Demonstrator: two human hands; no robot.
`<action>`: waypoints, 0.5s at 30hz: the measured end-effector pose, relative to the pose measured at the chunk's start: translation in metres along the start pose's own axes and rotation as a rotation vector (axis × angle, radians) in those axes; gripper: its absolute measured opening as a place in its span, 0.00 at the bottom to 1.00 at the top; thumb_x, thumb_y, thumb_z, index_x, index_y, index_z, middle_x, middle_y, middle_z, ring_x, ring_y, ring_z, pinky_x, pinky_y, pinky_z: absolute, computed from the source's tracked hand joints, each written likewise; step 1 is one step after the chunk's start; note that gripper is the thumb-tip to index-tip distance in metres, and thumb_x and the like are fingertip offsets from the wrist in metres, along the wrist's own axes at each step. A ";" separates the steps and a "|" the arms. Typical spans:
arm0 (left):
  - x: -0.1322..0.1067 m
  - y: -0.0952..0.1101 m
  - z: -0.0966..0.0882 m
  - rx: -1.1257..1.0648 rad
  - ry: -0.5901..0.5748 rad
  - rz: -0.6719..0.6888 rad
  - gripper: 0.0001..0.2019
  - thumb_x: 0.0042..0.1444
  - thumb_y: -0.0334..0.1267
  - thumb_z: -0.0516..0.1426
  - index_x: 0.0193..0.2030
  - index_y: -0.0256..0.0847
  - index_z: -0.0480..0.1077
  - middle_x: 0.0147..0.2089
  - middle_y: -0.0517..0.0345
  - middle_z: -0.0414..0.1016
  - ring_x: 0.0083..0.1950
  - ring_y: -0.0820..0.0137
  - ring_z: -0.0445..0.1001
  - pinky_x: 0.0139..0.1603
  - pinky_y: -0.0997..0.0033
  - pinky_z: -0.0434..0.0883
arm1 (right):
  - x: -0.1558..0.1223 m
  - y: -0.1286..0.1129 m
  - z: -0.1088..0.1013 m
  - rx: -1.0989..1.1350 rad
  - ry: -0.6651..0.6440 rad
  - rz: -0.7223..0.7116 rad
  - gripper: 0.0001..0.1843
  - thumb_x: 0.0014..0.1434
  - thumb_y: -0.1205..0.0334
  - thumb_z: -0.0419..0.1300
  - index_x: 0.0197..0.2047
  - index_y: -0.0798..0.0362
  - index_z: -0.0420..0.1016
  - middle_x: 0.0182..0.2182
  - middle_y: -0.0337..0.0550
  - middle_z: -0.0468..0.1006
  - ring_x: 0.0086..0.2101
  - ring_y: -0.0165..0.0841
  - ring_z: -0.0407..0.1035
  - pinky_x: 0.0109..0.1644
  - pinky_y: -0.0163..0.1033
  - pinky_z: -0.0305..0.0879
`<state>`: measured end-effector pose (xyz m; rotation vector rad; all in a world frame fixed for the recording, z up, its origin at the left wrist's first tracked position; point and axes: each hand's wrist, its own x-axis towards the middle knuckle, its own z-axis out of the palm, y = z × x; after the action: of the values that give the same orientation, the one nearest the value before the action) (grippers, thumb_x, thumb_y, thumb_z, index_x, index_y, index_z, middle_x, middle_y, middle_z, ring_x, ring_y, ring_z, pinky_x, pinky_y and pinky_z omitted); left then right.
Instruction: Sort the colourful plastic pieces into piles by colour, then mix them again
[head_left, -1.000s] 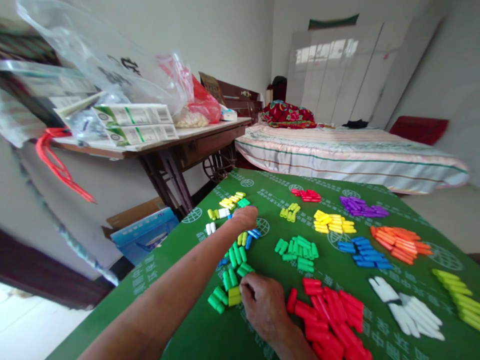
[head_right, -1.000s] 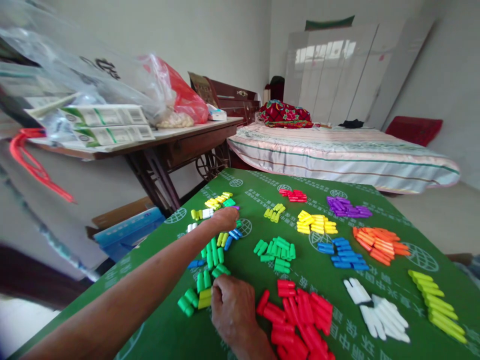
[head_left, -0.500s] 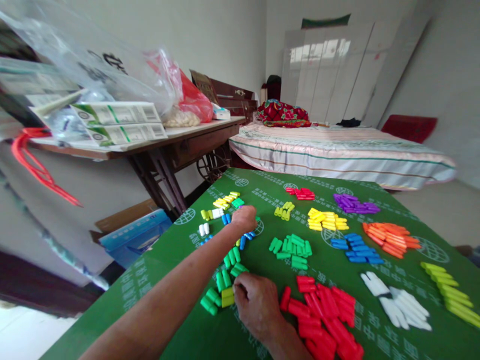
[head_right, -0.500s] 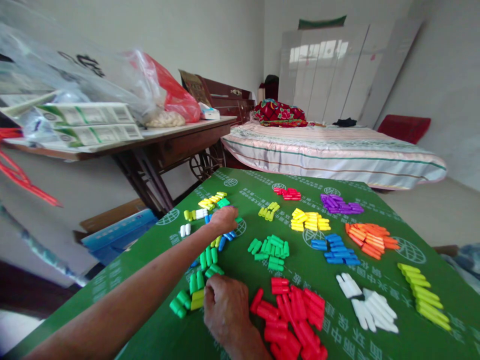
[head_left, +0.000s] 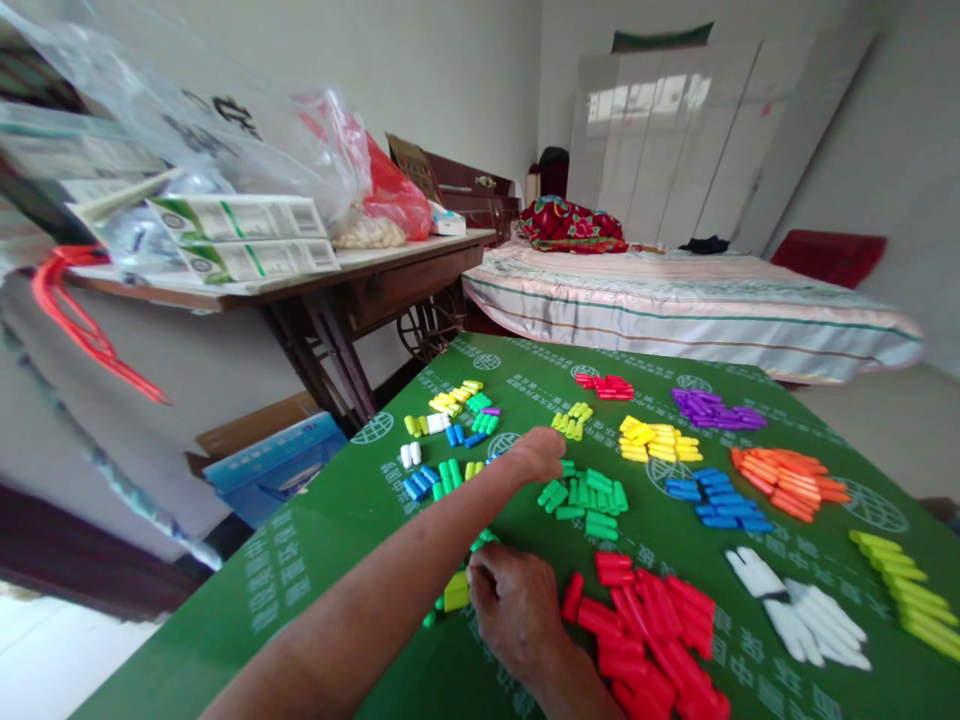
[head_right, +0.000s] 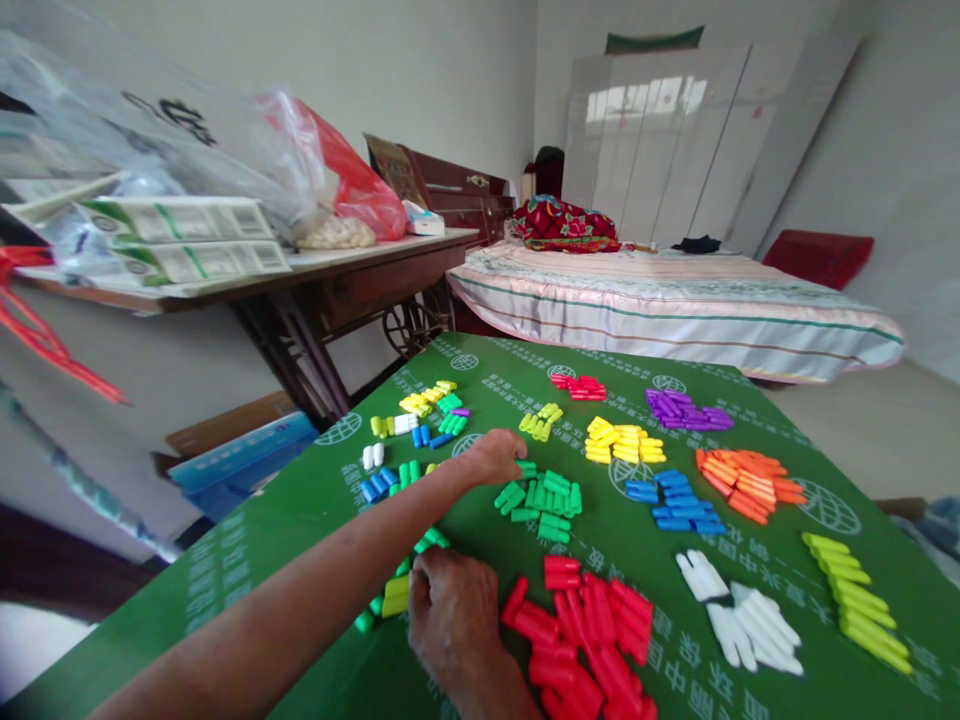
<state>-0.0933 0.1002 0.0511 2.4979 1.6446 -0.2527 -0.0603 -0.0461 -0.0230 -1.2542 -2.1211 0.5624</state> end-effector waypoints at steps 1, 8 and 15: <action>0.000 -0.001 -0.001 -0.003 0.000 0.012 0.11 0.48 0.32 0.57 0.39 0.40 0.77 0.43 0.53 0.80 0.46 0.63 0.76 0.48 0.71 0.72 | 0.000 -0.001 -0.001 -0.002 0.002 0.000 0.09 0.57 0.68 0.52 0.29 0.50 0.70 0.23 0.34 0.76 0.25 0.27 0.69 0.27 0.34 0.45; -0.007 0.001 0.003 -0.045 0.040 0.043 0.14 0.50 0.29 0.52 0.37 0.40 0.78 0.41 0.54 0.80 0.43 0.66 0.76 0.46 0.72 0.71 | 0.000 -0.002 -0.001 -0.015 0.009 0.014 0.09 0.56 0.69 0.53 0.29 0.49 0.71 0.23 0.34 0.76 0.26 0.28 0.70 0.28 0.33 0.48; -0.019 -0.004 0.004 -0.073 0.066 -0.011 0.12 0.50 0.32 0.53 0.35 0.39 0.78 0.37 0.54 0.80 0.38 0.67 0.76 0.41 0.73 0.71 | -0.001 -0.002 -0.003 0.013 -0.009 0.024 0.09 0.57 0.68 0.53 0.29 0.49 0.72 0.24 0.35 0.77 0.27 0.28 0.71 0.29 0.33 0.50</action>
<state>-0.1047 0.0842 0.0516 2.4691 1.6604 -0.1105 -0.0594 -0.0480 -0.0200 -1.2737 -2.1092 0.5926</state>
